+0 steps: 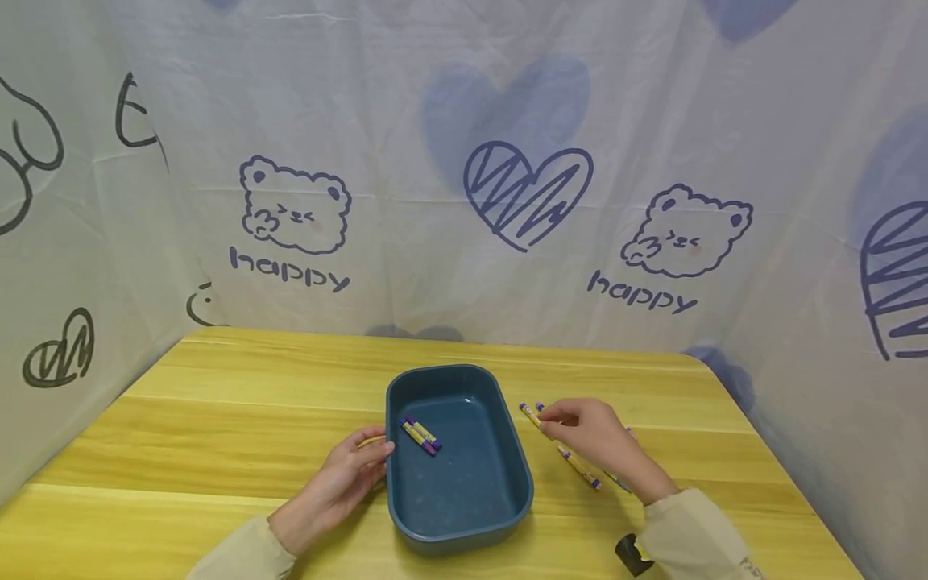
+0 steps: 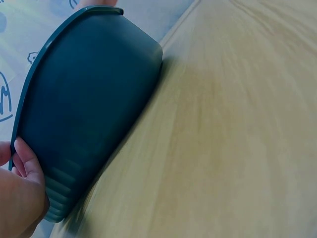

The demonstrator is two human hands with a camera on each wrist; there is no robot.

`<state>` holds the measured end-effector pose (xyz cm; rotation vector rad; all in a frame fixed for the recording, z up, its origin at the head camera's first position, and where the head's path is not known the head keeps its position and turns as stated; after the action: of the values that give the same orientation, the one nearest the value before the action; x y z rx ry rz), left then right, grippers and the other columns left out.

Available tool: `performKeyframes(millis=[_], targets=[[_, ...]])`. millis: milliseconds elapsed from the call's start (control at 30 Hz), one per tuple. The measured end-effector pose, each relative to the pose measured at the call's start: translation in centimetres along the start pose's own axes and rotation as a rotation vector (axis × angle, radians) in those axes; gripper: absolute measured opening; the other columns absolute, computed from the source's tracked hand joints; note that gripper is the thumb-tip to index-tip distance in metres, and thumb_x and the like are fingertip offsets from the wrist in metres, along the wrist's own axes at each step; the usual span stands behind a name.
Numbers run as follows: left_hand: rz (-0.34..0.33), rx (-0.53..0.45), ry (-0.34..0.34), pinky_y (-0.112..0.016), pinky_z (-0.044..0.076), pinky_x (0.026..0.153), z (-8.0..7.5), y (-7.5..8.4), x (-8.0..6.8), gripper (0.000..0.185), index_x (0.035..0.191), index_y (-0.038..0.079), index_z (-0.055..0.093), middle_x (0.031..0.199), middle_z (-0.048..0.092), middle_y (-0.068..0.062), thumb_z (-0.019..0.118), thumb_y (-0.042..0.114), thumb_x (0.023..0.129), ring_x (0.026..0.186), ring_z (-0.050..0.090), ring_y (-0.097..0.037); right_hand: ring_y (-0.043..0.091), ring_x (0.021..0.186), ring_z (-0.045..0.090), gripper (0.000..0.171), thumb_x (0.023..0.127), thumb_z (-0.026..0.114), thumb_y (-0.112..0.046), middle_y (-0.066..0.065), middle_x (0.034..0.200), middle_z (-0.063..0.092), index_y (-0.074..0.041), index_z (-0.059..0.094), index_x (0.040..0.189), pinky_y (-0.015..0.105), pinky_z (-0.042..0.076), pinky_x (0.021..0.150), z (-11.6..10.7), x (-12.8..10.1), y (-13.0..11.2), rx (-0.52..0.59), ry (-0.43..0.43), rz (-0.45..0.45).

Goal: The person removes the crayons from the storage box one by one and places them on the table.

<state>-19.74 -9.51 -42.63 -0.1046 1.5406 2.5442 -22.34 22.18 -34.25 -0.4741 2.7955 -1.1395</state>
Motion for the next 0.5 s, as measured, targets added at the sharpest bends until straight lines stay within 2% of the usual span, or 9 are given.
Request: performKeyframes(millis=[267,500], targets=[[-0.003,0.013,0.013,-0.021,0.049,0.073,-0.1,-0.2,0.0,0.036,0.121,-0.008,0.04,0.089,0.057,-0.005,0.058,-0.004,0.091,0.08,0.056,-0.012,0.022,0.095,0.063,0.022,0.094,0.063,-0.018,0.005,0.105,0.068,-0.005,0.07,0.11,0.04,0.052,0.078,0.8,1.6,-3.1,-0.057,-0.022,-0.085],[0.007,0.004,0.011,-0.021,0.049,0.073,-0.2,-0.1,0.0,0.036,0.122,-0.008,0.04,0.09,0.057,-0.006,0.058,-0.004,0.091,0.081,0.057,-0.011,0.024,0.097,0.063,0.022,0.095,0.062,-0.018,0.005,0.106,0.068,-0.005,0.07,0.11,0.043,0.052,0.082,2.0,3.8,-5.0,-0.089,-0.053,-0.093]])
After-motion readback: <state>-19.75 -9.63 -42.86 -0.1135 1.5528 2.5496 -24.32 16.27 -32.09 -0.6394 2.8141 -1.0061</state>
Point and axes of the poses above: each hand's wrist, its own x-axis towards the middle knuckle, its own z-axis out of the palm, y = z × x, the point moved 2 cm from there along x, towards the middle knuckle
